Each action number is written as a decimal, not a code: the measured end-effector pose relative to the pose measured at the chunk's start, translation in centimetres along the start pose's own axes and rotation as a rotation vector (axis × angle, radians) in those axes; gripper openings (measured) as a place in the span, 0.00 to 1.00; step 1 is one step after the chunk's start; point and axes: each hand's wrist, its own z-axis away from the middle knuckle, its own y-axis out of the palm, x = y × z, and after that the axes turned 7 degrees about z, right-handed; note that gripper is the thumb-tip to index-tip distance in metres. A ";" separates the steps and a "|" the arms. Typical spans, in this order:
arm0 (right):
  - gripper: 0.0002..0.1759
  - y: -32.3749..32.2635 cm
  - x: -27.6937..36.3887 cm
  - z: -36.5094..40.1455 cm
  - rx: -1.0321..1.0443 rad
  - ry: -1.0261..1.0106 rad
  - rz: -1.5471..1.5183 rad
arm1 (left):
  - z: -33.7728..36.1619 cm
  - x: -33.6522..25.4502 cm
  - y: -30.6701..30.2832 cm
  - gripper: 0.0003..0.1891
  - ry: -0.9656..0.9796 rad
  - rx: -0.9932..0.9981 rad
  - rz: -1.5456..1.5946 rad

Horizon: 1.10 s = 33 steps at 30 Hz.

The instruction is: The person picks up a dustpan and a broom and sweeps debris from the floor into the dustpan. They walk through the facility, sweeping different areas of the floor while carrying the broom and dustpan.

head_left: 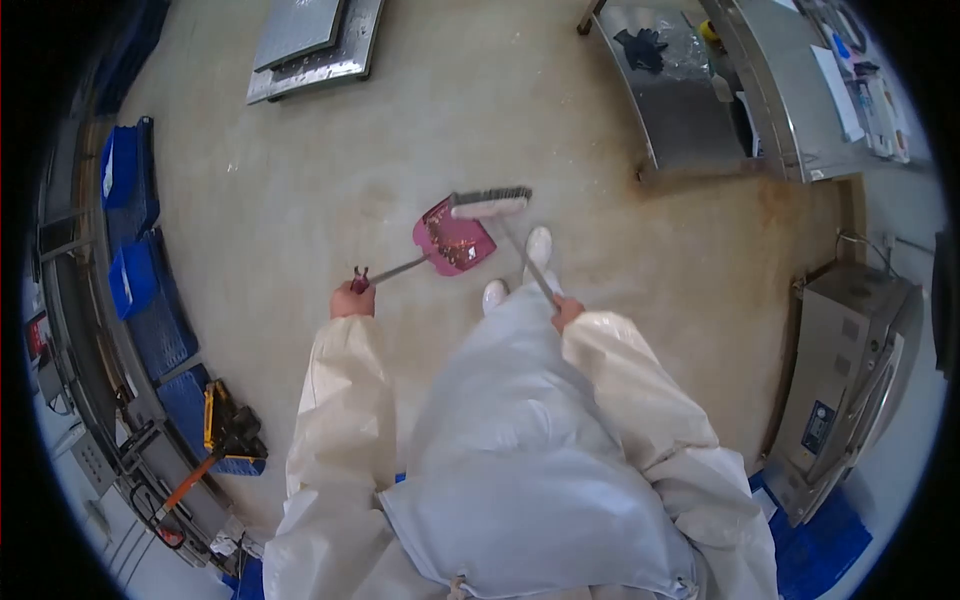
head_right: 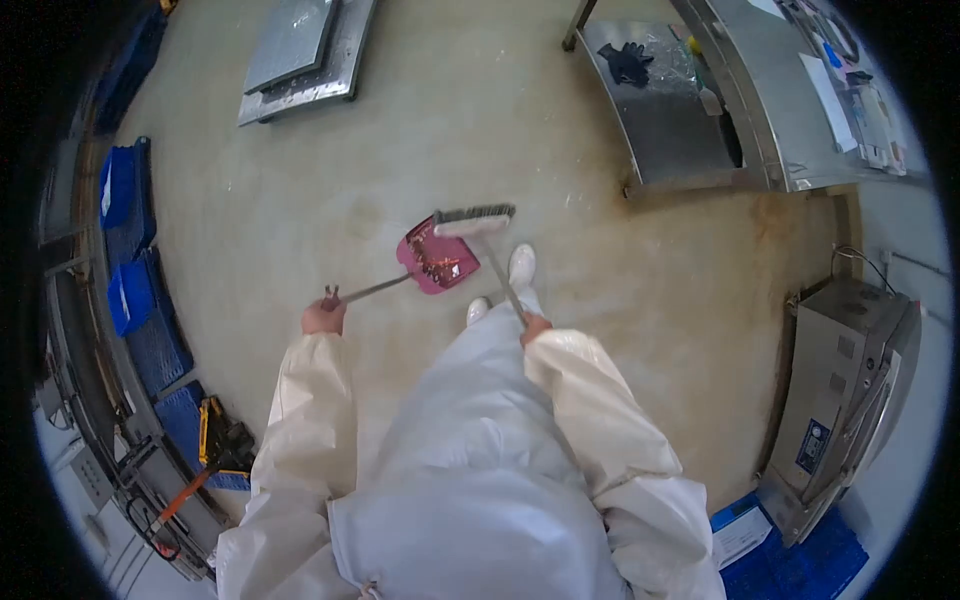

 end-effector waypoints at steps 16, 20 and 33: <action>0.28 -18.7 -7.9 -1.3 -0.220 0.139 -0.543 | -3.0 0.6 -3.3 0.16 -0.033 0.012 0.026; 0.29 -21.5 -11.7 -9.1 -0.441 0.093 -0.555 | -3.8 1.7 -2.2 0.16 -0.031 -0.016 -0.063; 0.30 -15.7 -15.9 -2.5 -0.282 -0.023 -0.408 | 1.2 -6.0 -1.0 0.27 0.374 -0.228 0.040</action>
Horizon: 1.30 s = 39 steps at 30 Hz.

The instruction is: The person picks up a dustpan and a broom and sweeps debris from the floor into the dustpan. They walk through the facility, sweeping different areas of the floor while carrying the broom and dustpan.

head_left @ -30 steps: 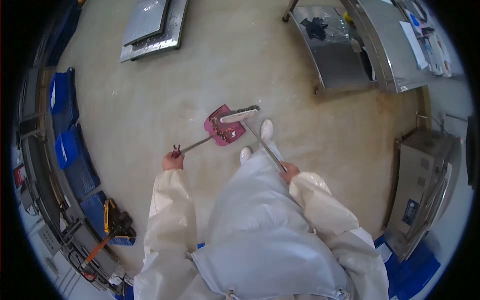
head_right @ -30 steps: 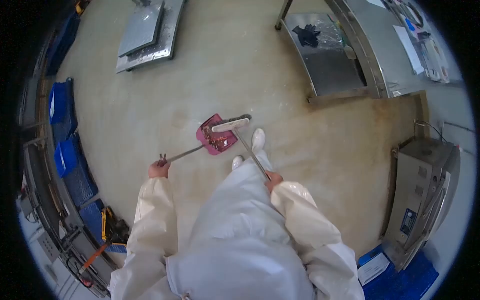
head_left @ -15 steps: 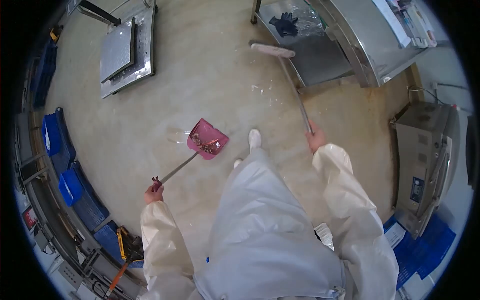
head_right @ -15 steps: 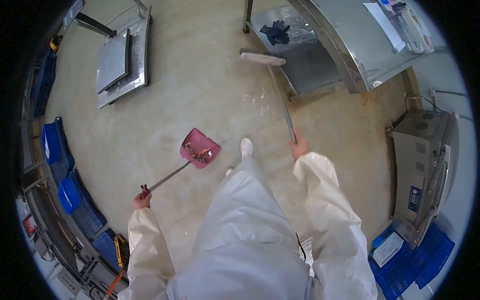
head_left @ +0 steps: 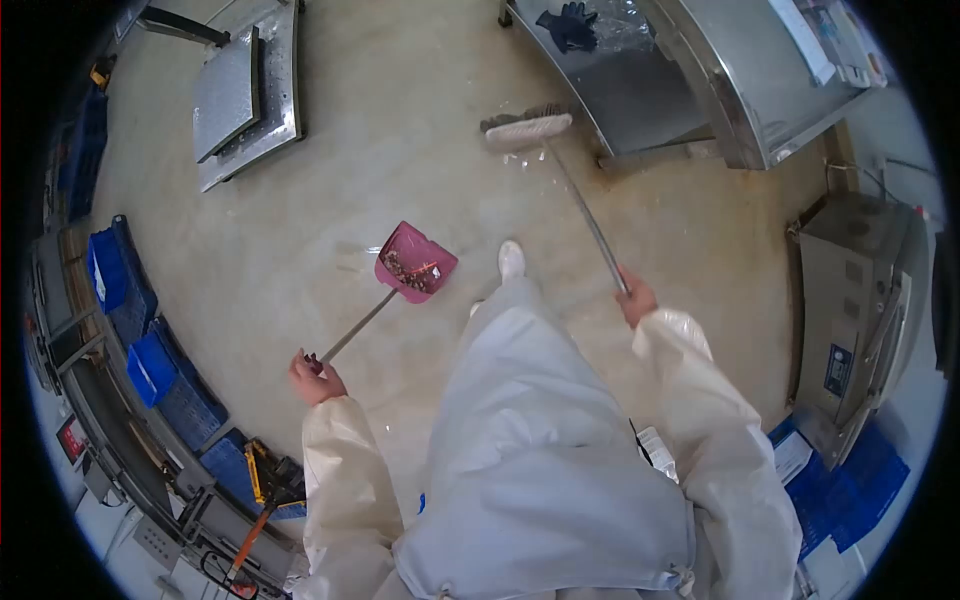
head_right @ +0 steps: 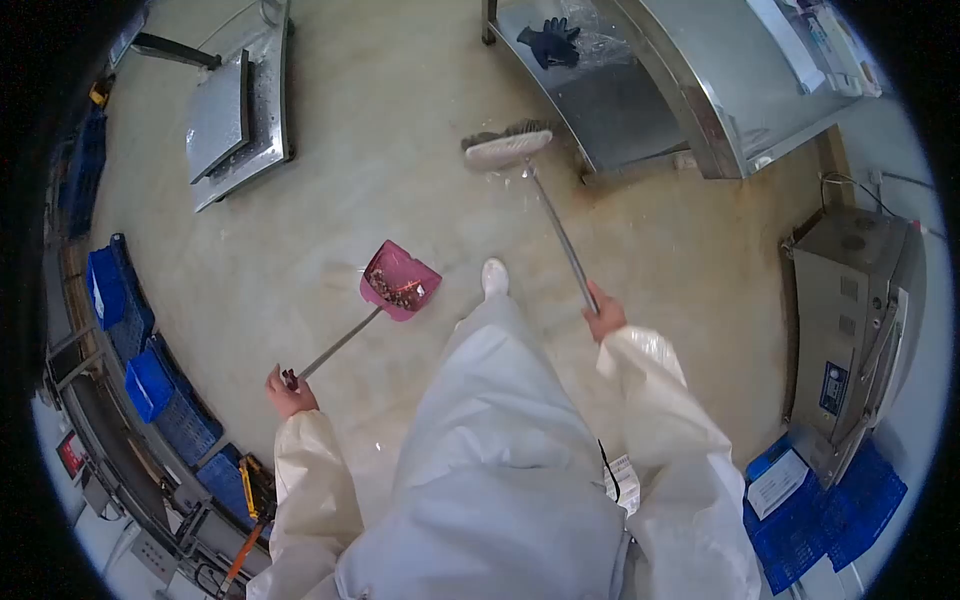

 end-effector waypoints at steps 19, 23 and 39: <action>0.31 9.2 -6.2 -6.3 0.207 0.298 0.104 | 6.7 -5.7 4.3 0.23 0.090 0.381 -0.137; 0.29 4.9 -3.7 -11.7 0.161 0.159 0.155 | 6.0 -6.3 5.6 0.22 0.112 0.402 -0.110; 0.31 10.1 -14.0 15.6 0.344 0.567 0.298 | 13.7 2.1 7.2 0.15 -0.196 0.605 0.081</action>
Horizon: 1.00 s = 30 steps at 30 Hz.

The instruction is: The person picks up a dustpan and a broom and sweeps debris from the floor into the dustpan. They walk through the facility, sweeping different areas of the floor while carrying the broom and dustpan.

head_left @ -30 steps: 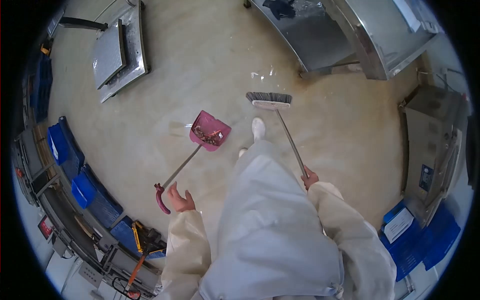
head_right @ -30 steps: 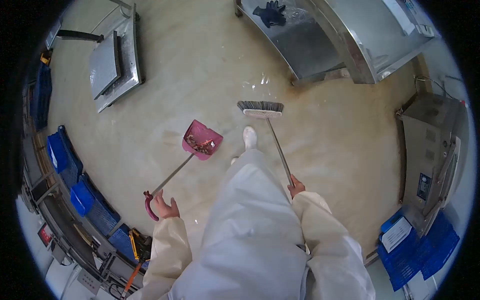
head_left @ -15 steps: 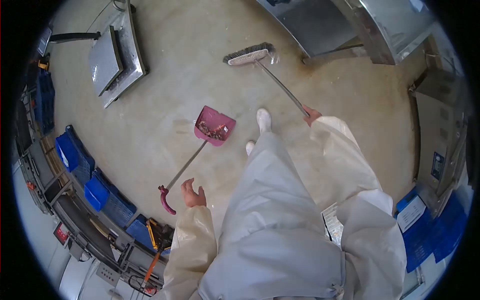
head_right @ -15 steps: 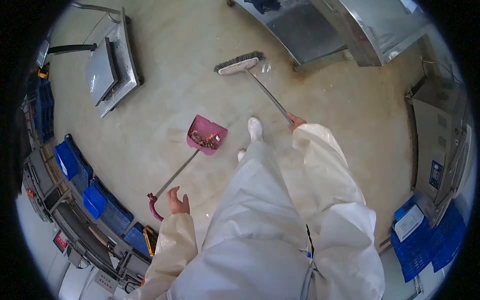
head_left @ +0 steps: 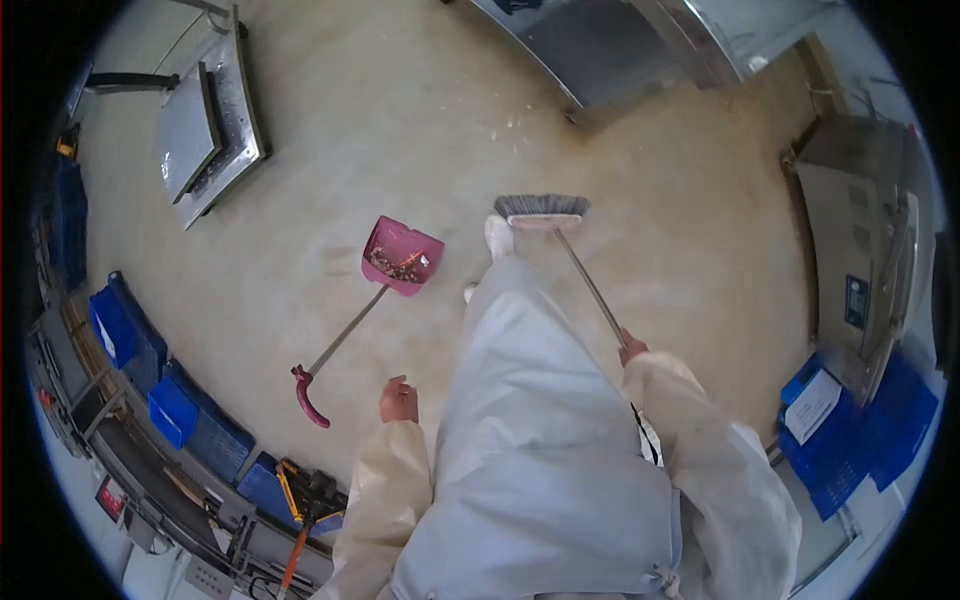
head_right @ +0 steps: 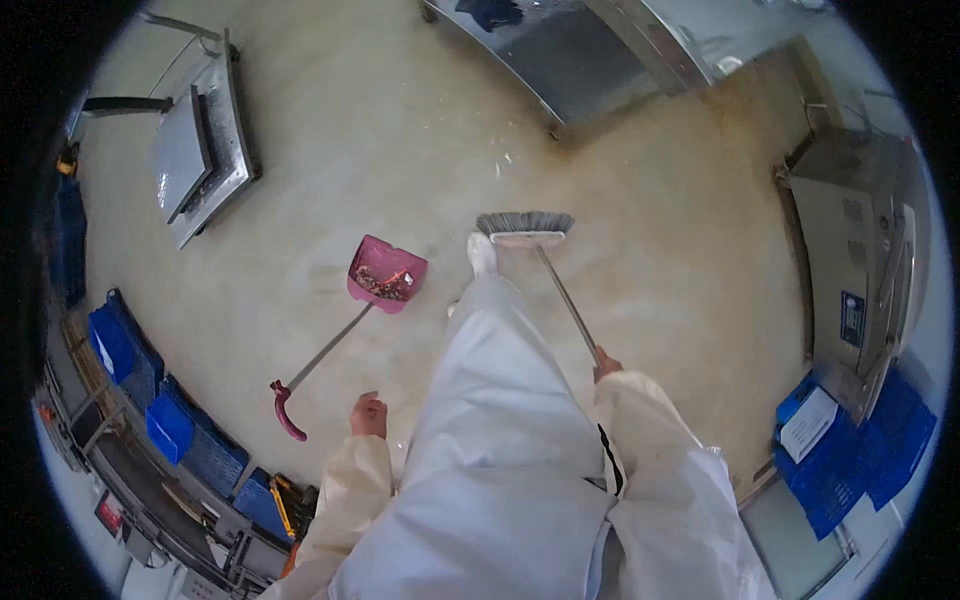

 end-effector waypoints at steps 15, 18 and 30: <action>0.27 -8.2 12.5 -3.6 -0.282 -0.014 -0.028 | 1.5 11.5 -0.5 0.11 0.010 0.093 0.088; 0.25 -9.6 6.6 -2.4 -0.324 -0.190 0.024 | 3.5 9.8 -0.7 0.10 -0.102 0.060 0.176; 0.26 -18.7 -16.5 -8.1 -0.299 -0.314 0.173 | 16.2 18.9 16.0 0.06 -0.596 0.152 1.001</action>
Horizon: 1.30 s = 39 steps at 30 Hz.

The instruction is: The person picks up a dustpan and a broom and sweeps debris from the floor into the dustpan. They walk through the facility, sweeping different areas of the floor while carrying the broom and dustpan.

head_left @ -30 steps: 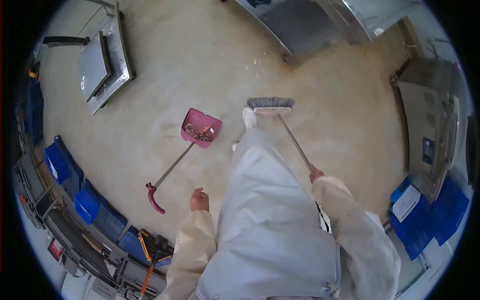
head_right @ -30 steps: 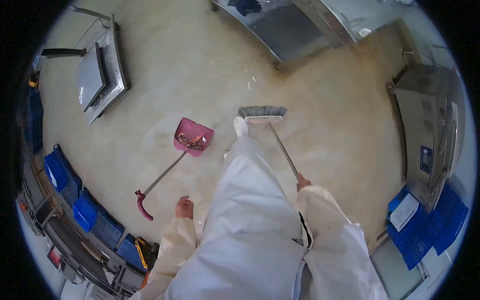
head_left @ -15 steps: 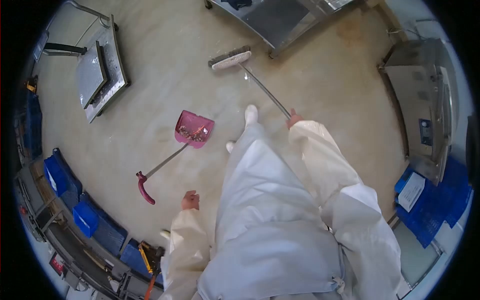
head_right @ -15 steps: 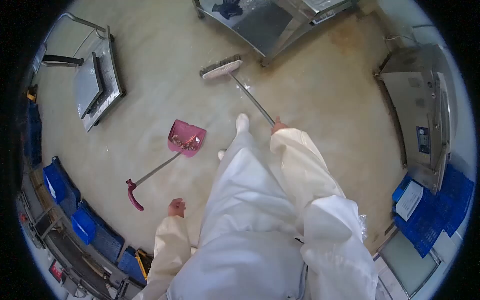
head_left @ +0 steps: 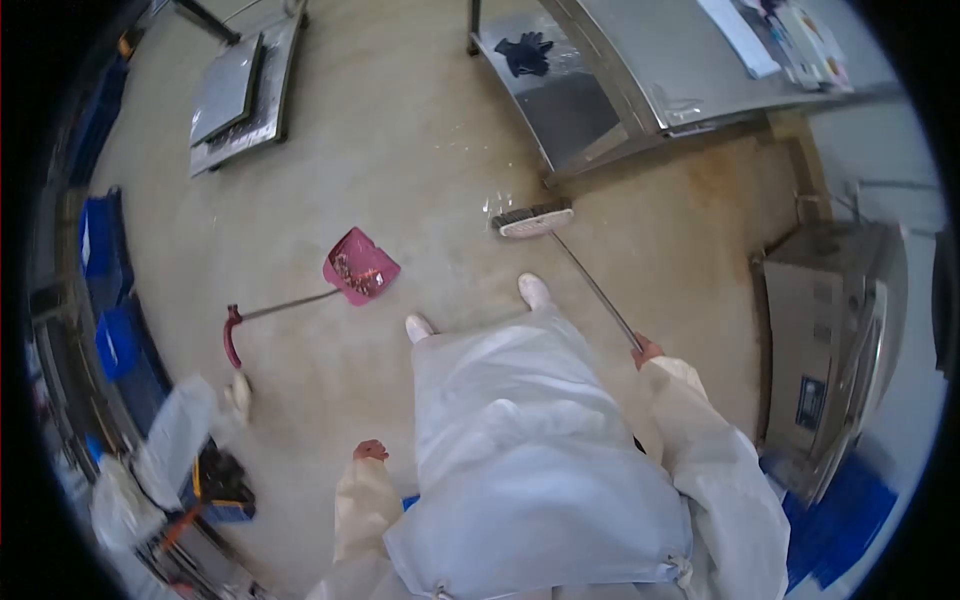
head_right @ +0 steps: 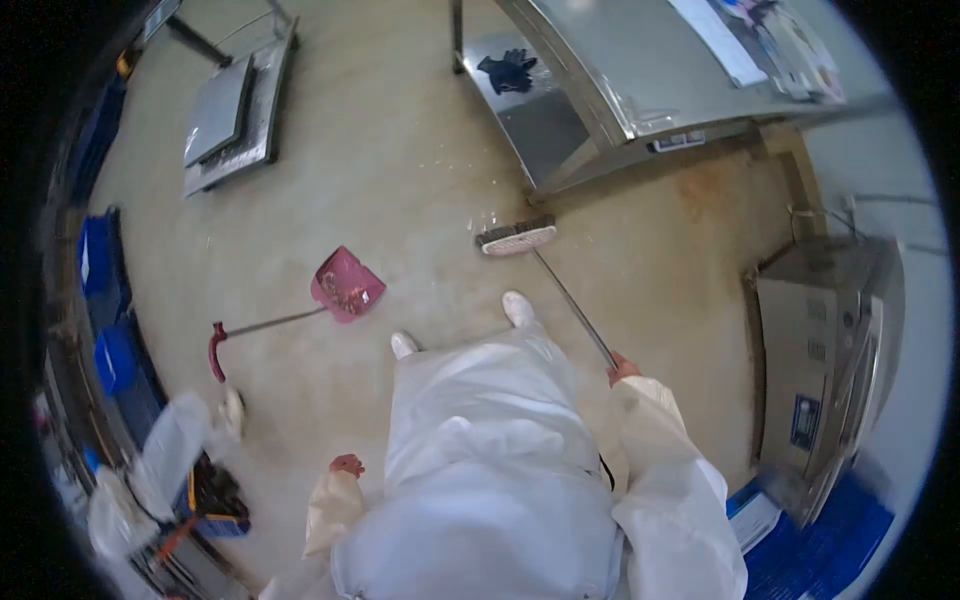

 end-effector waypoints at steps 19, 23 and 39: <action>0.19 -11.0 -36.3 -5.4 -0.146 -0.279 0.226 | 12.5 10.6 37.3 0.11 0.537 -0.221 -0.101; 0.18 -12.4 -41.4 -8.3 -0.121 -0.329 0.345 | 13.4 22.9 36.9 0.11 0.468 -0.399 0.046; 0.13 -15.2 -36.8 -20.1 0.052 -0.399 0.732 | 31.1 59.4 64.4 0.11 -0.183 -0.416 0.571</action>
